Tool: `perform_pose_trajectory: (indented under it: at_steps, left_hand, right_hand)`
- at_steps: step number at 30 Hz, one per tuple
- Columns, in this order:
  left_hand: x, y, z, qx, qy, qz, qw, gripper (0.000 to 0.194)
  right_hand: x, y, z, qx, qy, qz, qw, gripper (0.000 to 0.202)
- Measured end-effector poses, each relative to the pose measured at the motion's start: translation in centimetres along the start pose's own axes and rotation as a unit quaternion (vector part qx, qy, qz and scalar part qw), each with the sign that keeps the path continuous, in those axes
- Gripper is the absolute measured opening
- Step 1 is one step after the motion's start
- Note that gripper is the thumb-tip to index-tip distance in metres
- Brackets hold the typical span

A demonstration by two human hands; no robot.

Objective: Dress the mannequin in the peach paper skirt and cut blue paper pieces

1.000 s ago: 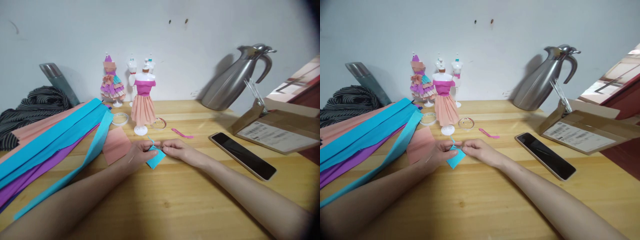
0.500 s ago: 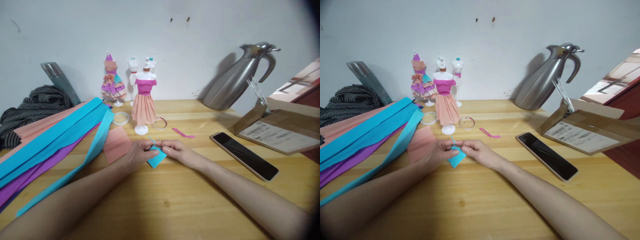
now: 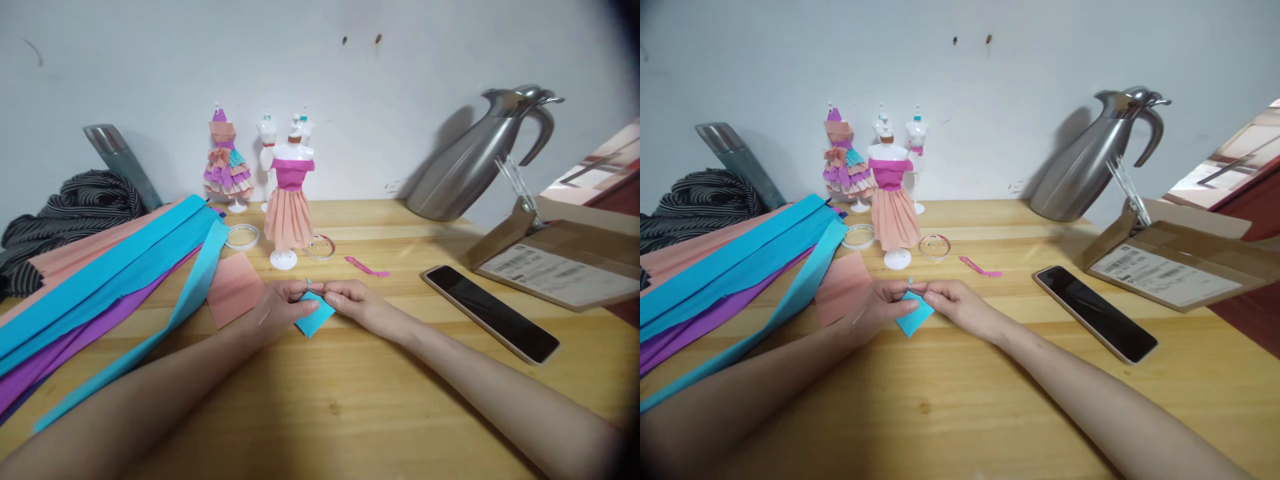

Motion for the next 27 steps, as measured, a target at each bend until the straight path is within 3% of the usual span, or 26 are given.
perform_pose_trajectory:
  at_steps: [5, 9, 11, 14, 17, 20, 23, 27]
  left_hand:
    - [-0.2, 0.3, 0.0, -0.010, -0.013, -0.012, 1.000, 0.047]
    - [-0.8, 0.6, 0.0, -0.024, -0.038, 0.037, 0.998, 0.042]
    - [-1.0, 0.7, 0.0, -0.033, -0.052, 0.073, 0.995, 0.037]
    - [-1.1, 0.5, 0.0, -0.028, -0.056, 0.091, 0.994, 0.029]
    - [-1.2, 0.2, 0.0, -0.015, -0.053, 0.103, 0.993, 0.025]
    - [-1.0, 0.0, -0.3, -0.008, -0.028, 0.121, 0.992, 0.023]
    - [-1.0, -0.2, -0.6, -0.013, -0.016, 0.076, 0.997, 0.020]
    - [-2.8, -1.2, -0.7, 0.008, -0.089, -0.039, 0.995, 0.018]
  right_hand:
    - [-0.2, 0.0, 0.0, -0.006, 0.003, 0.026, 1.000, 0.041]
    - [-1.3, -0.6, 0.1, -0.005, -0.010, 0.085, 0.996, 0.043]
    - [-2.4, -1.0, 0.1, 0.003, -0.044, 0.094, 0.995, 0.044]
    - [-4.9, -1.4, -0.1, 0.024, -0.142, 0.032, 0.989, 0.042]
    - [-6.5, -0.5, -0.4, 0.005, -0.216, -0.021, 0.976, 0.032]
    - [-5.6, 0.2, 0.0, -0.014, -0.190, -0.070, 0.979, 0.025]
    - [-4.2, -0.4, 0.4, 0.011, -0.153, -0.105, 0.983, 0.026]
    - [-4.0, -0.7, 0.3, 0.012, -0.164, -0.158, 0.974, 0.024]
Point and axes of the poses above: each hand's wrist, its own z-axis towards the middle knuckle, its own x-axis out of the palm, y = z × x, the point moved 10 cm from there along z, towards the middle knuckle
